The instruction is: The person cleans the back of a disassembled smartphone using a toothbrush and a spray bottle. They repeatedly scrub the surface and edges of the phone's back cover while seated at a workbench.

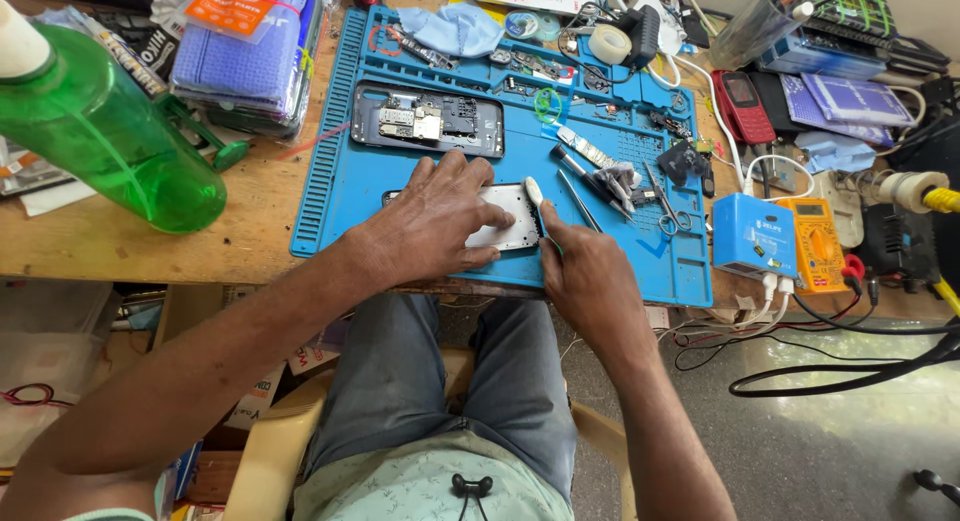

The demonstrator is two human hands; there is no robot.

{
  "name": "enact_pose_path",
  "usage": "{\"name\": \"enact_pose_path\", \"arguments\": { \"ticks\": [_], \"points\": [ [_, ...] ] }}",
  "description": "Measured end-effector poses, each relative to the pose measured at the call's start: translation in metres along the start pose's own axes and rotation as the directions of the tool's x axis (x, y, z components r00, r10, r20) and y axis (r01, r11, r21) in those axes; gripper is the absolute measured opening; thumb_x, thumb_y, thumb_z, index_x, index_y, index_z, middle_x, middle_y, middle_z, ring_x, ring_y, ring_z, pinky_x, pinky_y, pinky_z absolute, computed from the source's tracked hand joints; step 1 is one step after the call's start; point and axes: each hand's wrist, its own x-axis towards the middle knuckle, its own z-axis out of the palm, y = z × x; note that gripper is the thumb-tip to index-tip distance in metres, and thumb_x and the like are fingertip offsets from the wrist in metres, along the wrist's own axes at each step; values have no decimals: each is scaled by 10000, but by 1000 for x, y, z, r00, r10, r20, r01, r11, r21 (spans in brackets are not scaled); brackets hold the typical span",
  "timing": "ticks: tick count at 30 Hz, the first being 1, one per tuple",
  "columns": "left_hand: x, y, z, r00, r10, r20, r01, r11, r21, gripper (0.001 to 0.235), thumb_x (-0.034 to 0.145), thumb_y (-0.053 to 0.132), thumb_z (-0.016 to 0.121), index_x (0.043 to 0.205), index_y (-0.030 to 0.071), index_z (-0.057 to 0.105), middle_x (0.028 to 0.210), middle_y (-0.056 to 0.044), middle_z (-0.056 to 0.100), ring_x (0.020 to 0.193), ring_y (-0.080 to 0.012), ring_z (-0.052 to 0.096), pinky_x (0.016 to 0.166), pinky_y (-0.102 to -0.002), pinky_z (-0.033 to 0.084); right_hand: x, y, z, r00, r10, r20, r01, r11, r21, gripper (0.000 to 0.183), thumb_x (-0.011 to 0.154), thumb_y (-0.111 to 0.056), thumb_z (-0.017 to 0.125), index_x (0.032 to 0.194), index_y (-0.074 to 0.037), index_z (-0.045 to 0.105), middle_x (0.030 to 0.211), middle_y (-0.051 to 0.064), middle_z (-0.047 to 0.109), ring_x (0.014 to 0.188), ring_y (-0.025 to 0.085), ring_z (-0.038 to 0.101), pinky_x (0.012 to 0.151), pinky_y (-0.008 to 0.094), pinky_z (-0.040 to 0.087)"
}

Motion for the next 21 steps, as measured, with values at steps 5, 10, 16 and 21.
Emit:
{"name": "enact_pose_path", "arguments": {
  "ticks": [5,10,16,21],
  "points": [
    [-2,-3,5,1000,-11,5,11,1000,22,344,809,377,779,1123,237,786,1121,-126,546,1121,-335,484,908,-525,411,-43,-9,-14,999,26,39,-27,999,24,464,929,-145,619,1387,-81,587,809,241,674,726,430,661,663,554,480],
    [-1,-3,3,999,27,-31,-27,1000,0,326,809,375,778,1102,234,792,1148,-131,546,1126,-336,487,917,-518,415,-15,-10,-8,999,27,41,-27,1000,-8,447,945,-146,621,1386,-79,593,835,249,674,791,464,644,702,573,473],
    [-1,4,-1,999,-28,29,26,999,41,340,842,390,760,1153,255,777,1106,-115,545,1118,-333,488,926,-530,409,-15,-16,-13,999,9,50,-8,1000,-22,455,939,-135,610,1387,-57,588,794,251,664,755,456,640,673,570,472],
    [-5,-1,4,1000,-8,-2,8,1000,2,362,819,382,770,1144,223,779,1106,-129,542,1122,-334,488,908,-534,413,-41,-9,-13,996,28,81,-26,999,-23,458,937,-153,599,1390,-84,588,791,234,667,734,431,656,677,555,486]
  ]
}}
